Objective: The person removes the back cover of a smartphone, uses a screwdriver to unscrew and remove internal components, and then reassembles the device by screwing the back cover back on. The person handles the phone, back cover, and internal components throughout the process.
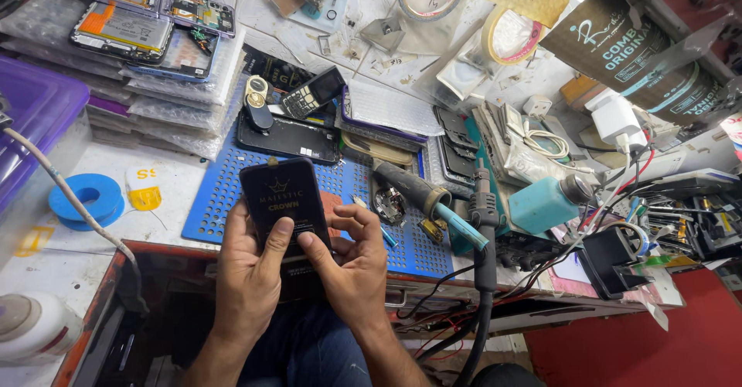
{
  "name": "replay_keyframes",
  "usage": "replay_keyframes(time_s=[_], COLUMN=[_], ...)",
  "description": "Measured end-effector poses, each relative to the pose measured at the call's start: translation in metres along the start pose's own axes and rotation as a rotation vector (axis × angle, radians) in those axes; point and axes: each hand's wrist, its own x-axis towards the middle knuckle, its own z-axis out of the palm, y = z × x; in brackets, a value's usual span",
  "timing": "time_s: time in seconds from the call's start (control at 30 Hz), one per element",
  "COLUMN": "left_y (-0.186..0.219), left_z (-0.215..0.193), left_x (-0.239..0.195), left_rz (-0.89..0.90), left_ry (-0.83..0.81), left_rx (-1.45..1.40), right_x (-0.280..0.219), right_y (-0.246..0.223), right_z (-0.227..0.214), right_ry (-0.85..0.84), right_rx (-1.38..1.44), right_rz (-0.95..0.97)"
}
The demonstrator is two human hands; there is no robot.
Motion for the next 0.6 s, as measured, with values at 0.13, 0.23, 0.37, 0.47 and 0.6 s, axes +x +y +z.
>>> replay_keyframes(time_s=[0.13, 0.23, 0.37, 0.47, 0.6], left_y=[0.003, 0.007, 0.009, 0.008, 0.009], left_z=[-0.003, -0.005, -0.006, -0.003, -0.002], left_x=[-0.013, -0.018, -0.02, -0.021, -0.023], left_rz=[0.002, 0.024, 0.039, 0.025, 0.028], left_ry=[0.002, -0.023, -0.036, -0.039, -0.034], left_rx=[0.057, 0.132, 0.159, 0.156, 0.175], right_x=[-0.003, -0.006, -0.01, -0.012, -0.013], right_y=[0.006, 0.015, 0.024, 0.025, 0.025], right_z=[-0.015, -0.022, -0.026, -0.03, -0.031], right_ry=[-0.045, -0.095, -0.106, -0.095, -0.074], right_rx=[-0.049, -0.018, 0.041, 0.036, 0.031], right_rz=[-0.037, -0.064, -0.074, -0.069, -0.045])
